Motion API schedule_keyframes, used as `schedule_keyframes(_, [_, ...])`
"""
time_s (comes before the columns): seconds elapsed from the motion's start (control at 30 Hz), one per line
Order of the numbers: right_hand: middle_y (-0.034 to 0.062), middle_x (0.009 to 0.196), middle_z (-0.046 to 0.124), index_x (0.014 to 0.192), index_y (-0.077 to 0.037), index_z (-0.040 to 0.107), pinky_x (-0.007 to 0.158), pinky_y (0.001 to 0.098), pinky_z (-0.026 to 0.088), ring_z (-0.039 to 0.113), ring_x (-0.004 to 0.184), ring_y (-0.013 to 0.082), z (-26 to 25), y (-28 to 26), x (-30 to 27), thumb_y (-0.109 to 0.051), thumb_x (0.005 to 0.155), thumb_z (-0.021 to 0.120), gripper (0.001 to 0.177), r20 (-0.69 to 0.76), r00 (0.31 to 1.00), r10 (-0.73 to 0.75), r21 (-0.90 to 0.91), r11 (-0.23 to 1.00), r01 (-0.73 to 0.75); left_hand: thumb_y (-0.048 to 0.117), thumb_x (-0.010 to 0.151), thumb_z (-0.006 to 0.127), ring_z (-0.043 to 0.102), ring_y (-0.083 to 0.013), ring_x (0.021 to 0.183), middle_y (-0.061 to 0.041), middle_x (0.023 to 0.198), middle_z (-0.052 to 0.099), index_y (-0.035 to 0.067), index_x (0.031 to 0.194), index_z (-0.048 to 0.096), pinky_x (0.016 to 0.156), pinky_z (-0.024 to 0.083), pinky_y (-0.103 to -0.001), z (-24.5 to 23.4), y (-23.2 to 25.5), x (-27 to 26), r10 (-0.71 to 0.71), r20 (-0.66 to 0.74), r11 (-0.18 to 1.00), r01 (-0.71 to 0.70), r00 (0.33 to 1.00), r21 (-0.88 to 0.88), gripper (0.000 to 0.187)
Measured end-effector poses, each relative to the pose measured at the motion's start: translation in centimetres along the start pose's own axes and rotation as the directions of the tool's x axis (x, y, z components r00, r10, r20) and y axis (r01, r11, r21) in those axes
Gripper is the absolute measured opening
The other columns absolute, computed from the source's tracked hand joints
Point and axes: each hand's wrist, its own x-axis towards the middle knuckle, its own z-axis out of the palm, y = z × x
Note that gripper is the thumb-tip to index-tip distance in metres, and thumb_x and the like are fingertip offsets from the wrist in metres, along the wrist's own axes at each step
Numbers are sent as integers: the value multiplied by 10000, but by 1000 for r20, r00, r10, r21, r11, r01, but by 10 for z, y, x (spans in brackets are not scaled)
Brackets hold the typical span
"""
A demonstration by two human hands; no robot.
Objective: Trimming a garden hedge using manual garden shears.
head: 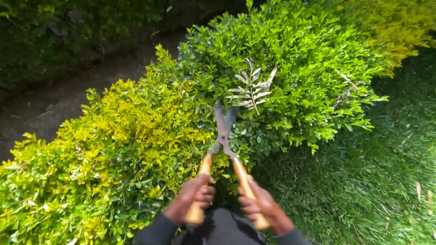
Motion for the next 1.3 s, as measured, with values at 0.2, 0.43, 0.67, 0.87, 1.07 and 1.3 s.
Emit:
schedule_keyframes(0.2, [-47, 644, 324, 1130, -175, 560, 277, 235, 215, 284, 360, 44, 72, 8, -32, -692, 1118, 474, 524, -216, 960, -178, -22, 984, 178, 415, 1154, 545, 319, -14, 475, 57, 717, 382, 73, 1232, 545, 373, 270, -190, 1, 19, -20, 15, 80, 1000, -15, 997, -3, 351])
schedule_keyframes(0.43, [-2, 615, 345, 1073, -77, 532, 239, 258, 246, 286, 346, 75, 58, 10, -134, -602, 1162, 477, 535, -369, 918, -143, -131, 986, 100, 431, 1190, 427, 403, -40, 460, 37, 696, 436, 0, 1322, 555, 370, 352, -223, -21, 71, -24, -351, 183, 936, 338, 918, 103, 469])
schedule_keyframes(0.67, [-52, 634, 365, 1130, -147, 577, 309, 258, 251, 308, 382, 53, 5, 38, -60, -648, 1116, 501, 507, -188, 966, -177, 121, 972, 201, 540, 1158, 458, 381, -58, 476, 33, 707, 435, 81, 1238, 581, 381, 314, -234, -22, -8, 55, -301, 18, 951, 299, 953, 76, 481])
schedule_keyframes(0.87, [-65, 622, 338, 1069, -178, 539, 292, 262, 299, 325, 370, 50, 24, 40, -55, -732, 1104, 455, 562, -82, 956, -283, 187, 937, 294, 550, 1141, 497, 332, -42, 498, 64, 700, 373, 124, 1185, 549, 385, 282, -208, 5, 1, 43, -201, 83, 980, 201, 976, 13, 431])
schedule_keyframes(1.07, [-67, 625, 329, 1084, -145, 525, 298, 226, 232, 290, 389, 33, 17, 47, -83, -688, 1089, 532, 543, -198, 967, -158, 182, 964, 195, 510, 1152, 484, 362, -41, 474, 49, 689, 418, 66, 1244, 576, 370, 291, -212, -40, 23, 37, -411, 140, 910, 415, 901, 1, 463])
schedule_keyframes(1.3, [-66, 600, 278, 1040, -177, 518, 277, 242, 236, 288, 360, 49, 34, 48, -61, -743, 1096, 468, 571, -222, 942, -251, 157, 944, 289, 544, 1141, 511, 307, -42, 464, 56, 675, 351, 88, 1211, 566, 356, 266, -208, 1, -3, 35, -224, 90, 973, 217, 970, 82, 464])
